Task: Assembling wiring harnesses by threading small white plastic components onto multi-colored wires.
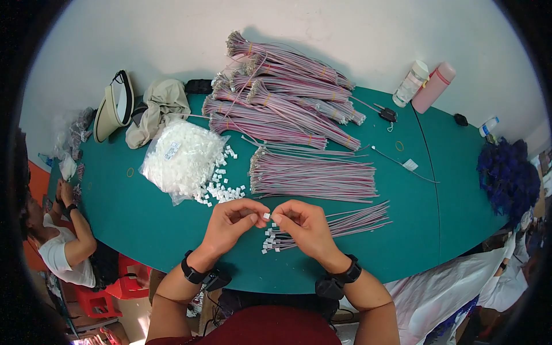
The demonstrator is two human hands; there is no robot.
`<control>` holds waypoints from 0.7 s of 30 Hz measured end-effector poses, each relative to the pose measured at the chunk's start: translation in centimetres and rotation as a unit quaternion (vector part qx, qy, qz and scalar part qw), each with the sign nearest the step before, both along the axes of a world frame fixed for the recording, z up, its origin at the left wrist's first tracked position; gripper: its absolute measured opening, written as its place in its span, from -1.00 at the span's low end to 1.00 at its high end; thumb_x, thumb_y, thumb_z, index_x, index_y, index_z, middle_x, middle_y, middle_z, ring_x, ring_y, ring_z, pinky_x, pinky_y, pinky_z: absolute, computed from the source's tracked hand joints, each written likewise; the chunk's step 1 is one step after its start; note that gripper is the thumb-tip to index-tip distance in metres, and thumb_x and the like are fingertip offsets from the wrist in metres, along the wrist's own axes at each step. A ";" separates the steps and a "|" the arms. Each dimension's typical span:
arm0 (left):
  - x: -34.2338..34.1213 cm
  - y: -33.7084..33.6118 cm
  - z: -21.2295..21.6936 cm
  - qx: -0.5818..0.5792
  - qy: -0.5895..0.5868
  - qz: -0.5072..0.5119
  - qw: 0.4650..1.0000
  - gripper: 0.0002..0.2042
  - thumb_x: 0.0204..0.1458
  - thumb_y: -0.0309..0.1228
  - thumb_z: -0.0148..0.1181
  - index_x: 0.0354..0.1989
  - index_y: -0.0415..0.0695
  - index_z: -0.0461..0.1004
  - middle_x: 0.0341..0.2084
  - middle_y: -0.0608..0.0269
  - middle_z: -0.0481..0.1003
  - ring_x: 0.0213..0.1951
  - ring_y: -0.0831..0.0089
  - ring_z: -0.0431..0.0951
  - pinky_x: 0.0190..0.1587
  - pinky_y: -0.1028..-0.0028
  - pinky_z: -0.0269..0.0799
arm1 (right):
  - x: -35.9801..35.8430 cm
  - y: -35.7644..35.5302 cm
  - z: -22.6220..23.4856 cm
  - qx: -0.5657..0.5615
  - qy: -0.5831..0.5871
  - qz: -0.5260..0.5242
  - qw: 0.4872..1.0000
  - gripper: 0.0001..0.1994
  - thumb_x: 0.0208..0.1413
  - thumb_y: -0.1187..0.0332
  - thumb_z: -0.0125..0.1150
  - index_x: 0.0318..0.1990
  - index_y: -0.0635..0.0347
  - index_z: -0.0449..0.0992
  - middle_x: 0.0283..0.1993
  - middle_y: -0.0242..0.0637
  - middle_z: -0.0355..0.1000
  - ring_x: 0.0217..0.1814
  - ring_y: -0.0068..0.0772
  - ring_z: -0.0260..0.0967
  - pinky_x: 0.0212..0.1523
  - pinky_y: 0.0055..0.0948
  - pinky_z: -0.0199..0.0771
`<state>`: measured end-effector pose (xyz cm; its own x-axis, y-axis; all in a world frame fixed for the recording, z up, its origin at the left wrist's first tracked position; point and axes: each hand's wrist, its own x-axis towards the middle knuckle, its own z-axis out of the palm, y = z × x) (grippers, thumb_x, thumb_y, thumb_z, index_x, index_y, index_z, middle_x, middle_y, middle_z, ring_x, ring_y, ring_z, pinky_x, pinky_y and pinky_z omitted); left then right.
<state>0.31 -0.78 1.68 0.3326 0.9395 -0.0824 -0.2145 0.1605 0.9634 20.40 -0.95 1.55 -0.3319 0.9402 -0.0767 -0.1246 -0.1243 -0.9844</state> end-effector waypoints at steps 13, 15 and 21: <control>0.5 0.3 -0.7 0.064 0.163 0.027 0.984 -0.92 0.03 -0.55 0.30 -0.30 -0.26 0.58 -0.43 0.32 0.59 -0.40 0.64 0.54 -0.33 0.62 0.44 | 1.8 0.7 2.1 0.245 -0.317 0.011 0.916 -0.91 0.00 0.47 0.34 -0.37 0.26 0.55 -0.48 -0.26 0.42 -0.47 -0.34 0.40 -0.44 -0.45 0.41; 0.6 0.6 -1.0 0.114 0.248 0.009 0.962 -0.92 0.01 -0.57 0.31 -0.32 -0.24 0.58 -0.45 0.31 0.58 -0.43 0.63 0.53 -0.37 0.61 0.43 | 2.9 1.2 1.7 0.313 -0.392 0.048 0.864 -0.87 -0.06 0.45 0.38 -0.39 0.27 0.54 -0.46 -0.25 0.43 -0.46 -0.24 0.43 -0.47 -0.37 0.43; 1.1 0.6 -2.3 0.193 0.301 -0.042 0.933 -0.90 -0.05 -0.57 0.32 -0.33 -0.20 0.58 -0.44 0.28 0.56 -0.46 0.54 0.54 -0.40 0.57 0.42 | 3.7 1.0 1.7 0.333 -0.485 0.073 0.805 -0.82 -0.10 0.40 0.40 -0.40 0.26 0.52 -0.44 -0.22 0.41 -0.42 -0.11 0.41 -0.39 -0.24 0.44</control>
